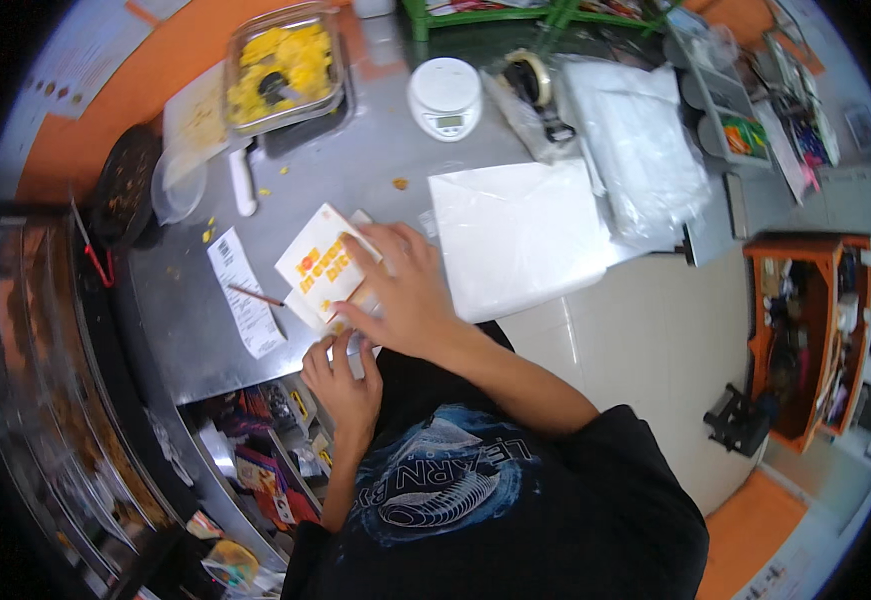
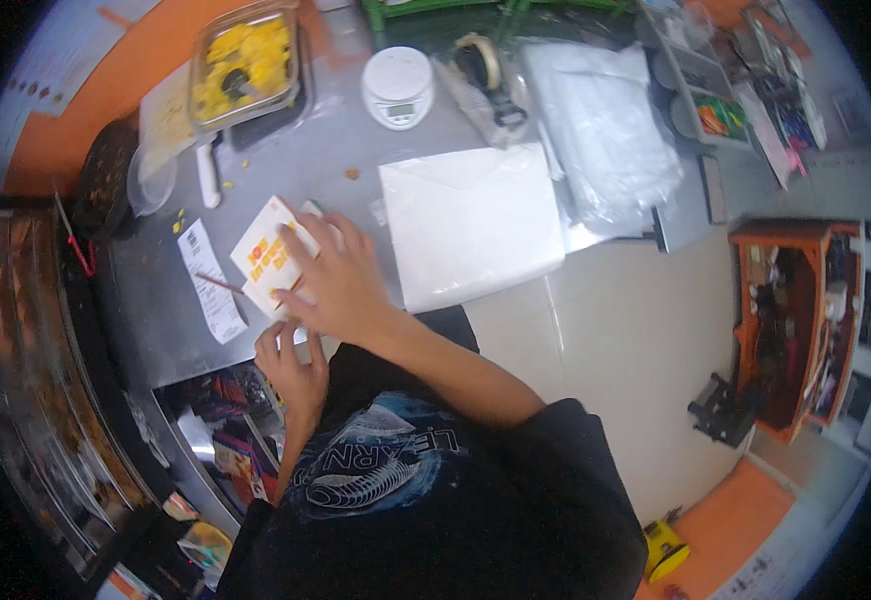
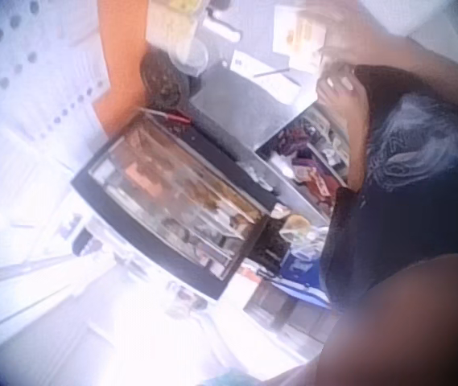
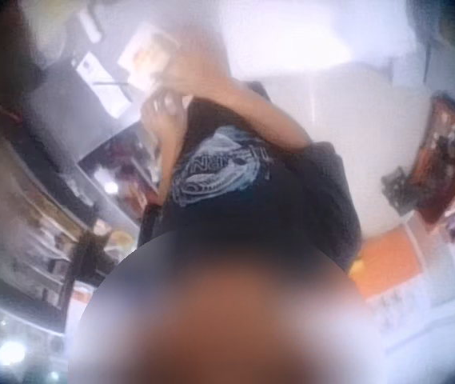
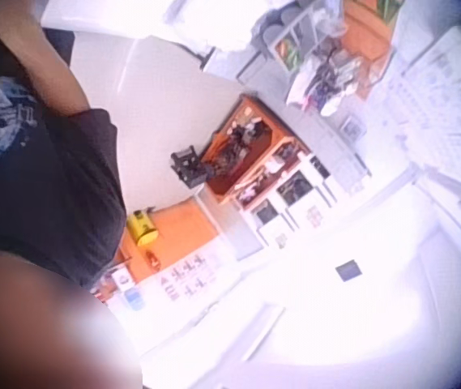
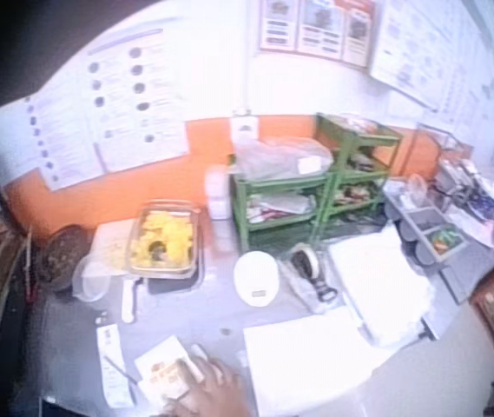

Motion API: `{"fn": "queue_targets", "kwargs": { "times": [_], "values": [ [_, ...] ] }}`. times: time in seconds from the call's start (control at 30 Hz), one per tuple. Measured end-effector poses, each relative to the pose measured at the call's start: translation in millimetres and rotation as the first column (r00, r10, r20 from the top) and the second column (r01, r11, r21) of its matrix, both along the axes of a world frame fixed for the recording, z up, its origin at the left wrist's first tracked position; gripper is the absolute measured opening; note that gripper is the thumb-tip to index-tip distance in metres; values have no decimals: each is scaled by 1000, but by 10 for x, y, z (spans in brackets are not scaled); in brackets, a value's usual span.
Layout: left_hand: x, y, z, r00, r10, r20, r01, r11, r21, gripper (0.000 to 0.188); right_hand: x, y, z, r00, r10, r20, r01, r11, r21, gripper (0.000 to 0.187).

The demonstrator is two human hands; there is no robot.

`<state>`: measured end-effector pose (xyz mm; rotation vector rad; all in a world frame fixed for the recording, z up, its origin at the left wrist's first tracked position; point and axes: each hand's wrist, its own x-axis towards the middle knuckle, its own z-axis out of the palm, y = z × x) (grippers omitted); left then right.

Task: The person assembles a food order by first scooping cooked rice into a plastic bag and sealing it. They then place fried chicken pieces and scrambled eggs into a paper food box, close the box, and place it into a larger plastic bag for packaging.

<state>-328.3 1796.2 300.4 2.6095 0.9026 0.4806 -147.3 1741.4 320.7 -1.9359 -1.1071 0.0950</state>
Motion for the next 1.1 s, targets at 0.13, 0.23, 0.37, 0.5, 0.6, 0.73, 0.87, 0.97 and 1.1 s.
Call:
{"fn": "queue_targets", "kwargs": {
  "times": [0.13, 0.23, 0.37, 0.5, 0.6, 0.73, 0.87, 0.97, 1.1],
  "values": [
    [208, -134, 37, 943, -276, 184, 319, 907, -274, 21, 431, -1132, -230, 956, -292, 30, 292, 956, -2, 29],
    [697, -450, -49, 813, -468, 346, 563, 784, -262, 23, 767, -2061, -337, 871, -491, -5, 485, 862, -148, 19],
    [1417, -798, -153, 631, -674, 384, 768, 612, -189, 24, 1521, -2921, -467, 601, -799, 6, 796, 599, 82, 14],
    [1967, -1151, -155, 614, -702, 361, 788, 572, -229, 20, 2407, -3341, -529, 619, -765, 179, 783, 617, -73, 20],
    [2421, -1488, -157, 612, -684, 396, 786, 579, -215, 19, 2972, -3374, -536, 780, -494, 385, 585, 794, -164, 33],
    [3204, -2142, -146, 585, -634, 505, 803, 540, -252, 17, 3281, -3339, -546, 851, -327, 411, 478, 805, -351, 38],
    [3885, -2632, -175, 603, -586, 542, 797, 478, -370, 17, 3449, -3414, -569, 894, -311, 324, 400, 879, -259, 35],
    [4076, -2768, -271, 656, -619, 431, 754, 568, -331, 24, 3588, -3491, -565, 886, -284, 368, 373, 907, -198, 21],
    [4089, -2880, -352, 773, -558, 303, 626, 749, -218, 33, 3683, -3507, -393, 893, -257, 368, 327, 934, -142, 13]
  ]
}}
